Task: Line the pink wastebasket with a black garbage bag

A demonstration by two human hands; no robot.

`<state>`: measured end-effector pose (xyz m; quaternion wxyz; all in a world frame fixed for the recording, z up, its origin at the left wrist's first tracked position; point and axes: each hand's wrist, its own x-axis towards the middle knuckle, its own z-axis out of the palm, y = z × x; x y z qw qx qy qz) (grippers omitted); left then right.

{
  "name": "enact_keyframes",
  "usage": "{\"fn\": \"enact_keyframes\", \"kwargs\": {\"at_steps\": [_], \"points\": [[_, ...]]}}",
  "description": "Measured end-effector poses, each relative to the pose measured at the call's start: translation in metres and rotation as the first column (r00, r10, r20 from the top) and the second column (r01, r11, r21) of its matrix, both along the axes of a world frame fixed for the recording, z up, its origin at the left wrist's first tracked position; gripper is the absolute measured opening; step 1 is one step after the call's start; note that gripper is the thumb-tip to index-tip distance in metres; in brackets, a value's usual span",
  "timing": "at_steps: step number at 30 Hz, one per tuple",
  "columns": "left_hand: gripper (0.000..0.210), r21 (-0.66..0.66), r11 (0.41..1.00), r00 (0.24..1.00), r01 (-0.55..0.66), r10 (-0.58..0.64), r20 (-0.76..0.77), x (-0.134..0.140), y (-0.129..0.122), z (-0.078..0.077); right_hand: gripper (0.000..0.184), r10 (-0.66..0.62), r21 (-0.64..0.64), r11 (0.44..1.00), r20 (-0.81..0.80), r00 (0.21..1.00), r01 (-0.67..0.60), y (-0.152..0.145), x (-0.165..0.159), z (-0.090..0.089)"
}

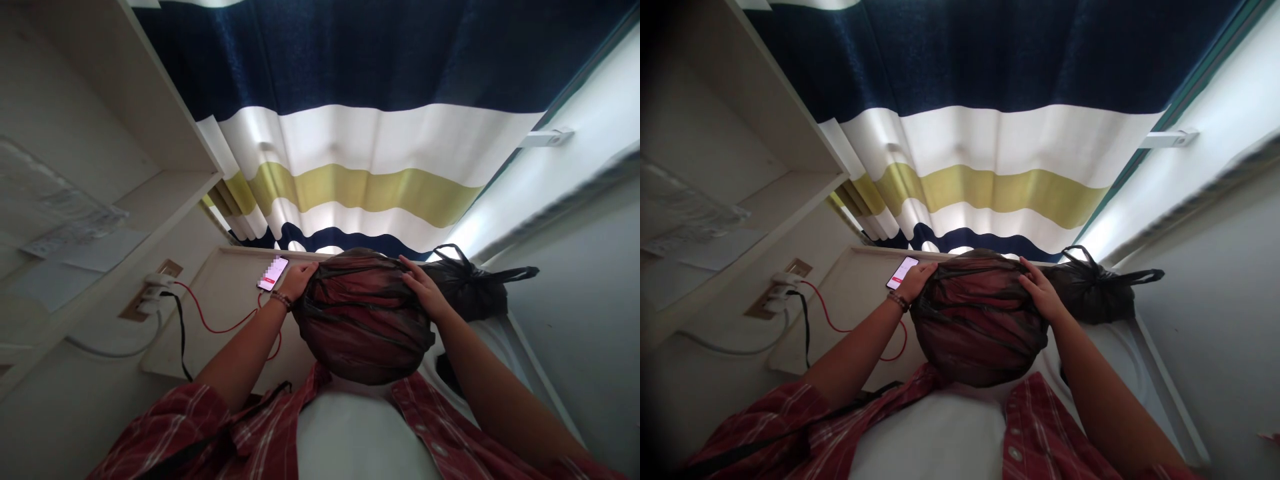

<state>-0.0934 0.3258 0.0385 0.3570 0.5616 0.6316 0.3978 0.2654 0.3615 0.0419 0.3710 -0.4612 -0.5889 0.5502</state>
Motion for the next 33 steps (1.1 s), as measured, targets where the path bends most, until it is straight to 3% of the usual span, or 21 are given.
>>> {"fn": "enact_keyframes", "kwargs": {"at_steps": [4,6,8,11,13,16,17,19,22,24,28,33], "points": [[0.056,-0.063,0.997,0.997,-0.038,0.033,-0.076,-0.003,0.0,-0.006,0.054,0.062,-0.214,0.972,-0.161,0.985,-0.097,0.001,-0.005,-0.01],[0.054,-0.084,0.995,0.989,-0.055,0.042,-0.145,-0.006,0.0,-0.009,0.049,0.109,-0.331,0.93,-0.157,0.981,-0.157,0.001,-0.001,-0.012],[0.049,-0.037,0.994,0.973,-0.102,0.092,-0.211,-0.008,-0.001,-0.012,0.046,0.13,-0.34,0.927,-0.108,0.986,-0.159,0.003,0.004,-0.013],[0.041,0.067,0.983,0.962,-0.173,0.183,-0.201,-0.007,-0.003,-0.01,0.045,0.072,-0.128,0.99,0.1,0.992,-0.059,0.007,0.007,-0.009],[0.04,0.092,0.985,0.975,-0.146,0.159,-0.153,-0.002,-0.005,-0.005,0.049,-0.061,0.097,0.995,0.292,0.954,0.034,0.007,0.005,-0.002],[0.043,0.108,0.994,0.991,0.003,0.012,-0.135,0.009,-0.008,0.005,0.054,-0.316,0.47,0.878,0.427,0.847,0.091,-0.006,-0.008,0.02],[0.043,0.111,0.992,0.989,0.053,-0.037,-0.142,0.012,-0.009,0.008,0.053,-0.36,0.57,0.82,0.434,0.826,0.059,-0.013,-0.016,0.03],[0.04,0.108,0.986,0.981,0.126,-0.108,-0.16,0.016,-0.01,0.013,0.048,-0.326,0.665,0.742,0.477,0.816,-0.092,-0.03,-0.035,0.047],[0.037,0.101,0.983,0.971,0.156,-0.134,-0.196,0.018,-0.01,0.016,0.045,-0.075,0.601,0.692,0.611,0.788,-0.4,-0.05,-0.067,0.06],[0.038,0.099,0.983,0.968,0.155,-0.131,-0.214,0.018,-0.01,0.017,0.05,0.044,0.512,0.678,0.689,0.723,-0.528,-0.053,-0.084,0.057],[0.04,0.1,0.985,0.968,0.14,-0.115,-0.221,0.019,-0.013,0.019,0.058,0.142,0.339,0.702,0.796,0.589,-0.627,-0.043,-0.098,0.037],[0.042,0.087,0.989,0.97,0.119,-0.097,-0.222,0.021,-0.017,0.021,0.065,0.164,0.289,0.711,0.819,0.55,-0.641,-0.037,-0.095,0.016]]}}
